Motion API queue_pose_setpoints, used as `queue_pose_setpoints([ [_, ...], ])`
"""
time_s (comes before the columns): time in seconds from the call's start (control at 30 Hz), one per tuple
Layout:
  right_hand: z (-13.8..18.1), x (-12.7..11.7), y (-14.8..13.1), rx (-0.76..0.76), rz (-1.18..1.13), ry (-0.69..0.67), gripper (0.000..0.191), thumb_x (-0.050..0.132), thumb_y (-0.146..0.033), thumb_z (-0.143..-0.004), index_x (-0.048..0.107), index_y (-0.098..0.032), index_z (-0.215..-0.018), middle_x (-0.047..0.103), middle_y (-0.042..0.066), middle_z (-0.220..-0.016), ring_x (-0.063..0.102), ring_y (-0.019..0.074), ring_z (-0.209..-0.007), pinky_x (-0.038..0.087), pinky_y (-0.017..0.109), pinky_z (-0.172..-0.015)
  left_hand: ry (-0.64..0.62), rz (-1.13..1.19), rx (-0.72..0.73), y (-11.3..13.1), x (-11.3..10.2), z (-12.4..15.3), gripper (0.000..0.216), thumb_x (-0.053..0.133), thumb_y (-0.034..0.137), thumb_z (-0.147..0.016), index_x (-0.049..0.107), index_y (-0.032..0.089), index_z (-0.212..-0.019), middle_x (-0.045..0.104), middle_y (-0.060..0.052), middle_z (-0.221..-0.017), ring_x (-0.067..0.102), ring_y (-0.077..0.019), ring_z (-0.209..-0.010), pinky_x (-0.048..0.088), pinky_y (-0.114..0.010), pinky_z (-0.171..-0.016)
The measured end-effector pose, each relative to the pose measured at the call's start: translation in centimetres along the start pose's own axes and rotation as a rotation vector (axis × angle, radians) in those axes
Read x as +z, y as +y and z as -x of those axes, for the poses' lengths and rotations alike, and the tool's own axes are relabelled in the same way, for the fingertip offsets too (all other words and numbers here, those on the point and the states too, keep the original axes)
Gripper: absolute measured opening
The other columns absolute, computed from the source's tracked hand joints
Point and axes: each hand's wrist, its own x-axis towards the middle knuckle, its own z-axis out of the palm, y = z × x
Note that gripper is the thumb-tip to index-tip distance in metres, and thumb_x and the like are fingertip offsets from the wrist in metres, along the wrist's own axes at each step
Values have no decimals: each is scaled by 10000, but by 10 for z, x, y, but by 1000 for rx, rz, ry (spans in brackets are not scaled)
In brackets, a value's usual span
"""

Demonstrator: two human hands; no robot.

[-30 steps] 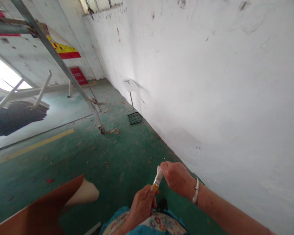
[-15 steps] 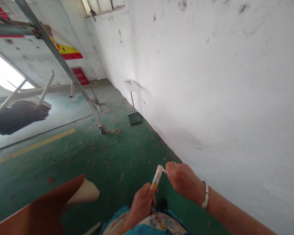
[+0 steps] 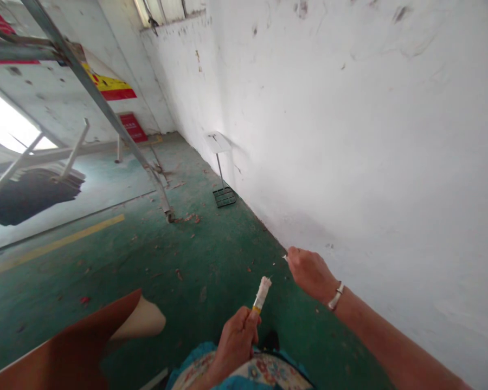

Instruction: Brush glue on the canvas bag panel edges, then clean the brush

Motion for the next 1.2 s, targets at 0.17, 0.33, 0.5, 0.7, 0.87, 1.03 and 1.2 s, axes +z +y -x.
queue_pose_setpoints([
  [0.17,25,-12,-23,-185,-61,-23,173,386,-210,-988,530,-196,-893,647,32,-805,638,176,-702,327,295,-568,-10,1,-4,0,-1,-6,525,352,718,-795,482,210,-776,504,51,-548,405,-87,-394,291,-224,-425],
  [0.33,23,-6,-42,-240,-57,-70,160,416,-93,-914,545,-187,-916,642,50,-816,638,207,-678,325,304,-530,-27,-33,9,-2,1,-12,526,378,722,-790,497,210,-763,487,51,-544,364,-92,-437,274,-233,-458],
  [0.5,8,2,-45,-220,-44,-112,173,426,-52,-881,549,-164,-929,652,88,-841,664,232,-715,394,290,-552,67,-124,69,-2,0,-15,450,426,639,-829,483,211,-703,479,46,-548,404,-111,-513,309,-235,-522],
  [0.7,-10,14,-53,-171,-49,-121,157,450,-70,-880,571,-142,-949,676,115,-884,682,228,-766,440,266,-613,74,-96,64,9,-6,-17,403,421,575,-860,473,212,-694,477,44,-538,412,-118,-506,327,-242,-539],
  [0.87,-25,26,-42,-93,-45,-108,128,460,-126,-918,582,-151,-948,691,105,-873,686,219,-774,429,260,-617,81,-124,51,12,-8,-15,351,433,509,-872,459,215,-683,487,46,-540,425,-120,-522,331,-238,-544],
  [1.03,-31,23,4,61,-19,-55,209,373,-118,-969,575,-110,-915,686,154,-816,684,250,-767,376,286,-594,88,-171,12,2,-9,-15,292,497,452,-853,451,214,-689,484,55,-555,423,-113,-538,330,-227,-549],
  [1.2,0,12,-4,-65,-85,-23,193,381,-234,-1004,535,-184,-899,671,50,-805,658,188,-743,342,282,-607,100,-179,40,1,-12,-18,291,411,443,-891,461,210,-724,481,55,-564,412,-110,-525,324,-227,-542],
])
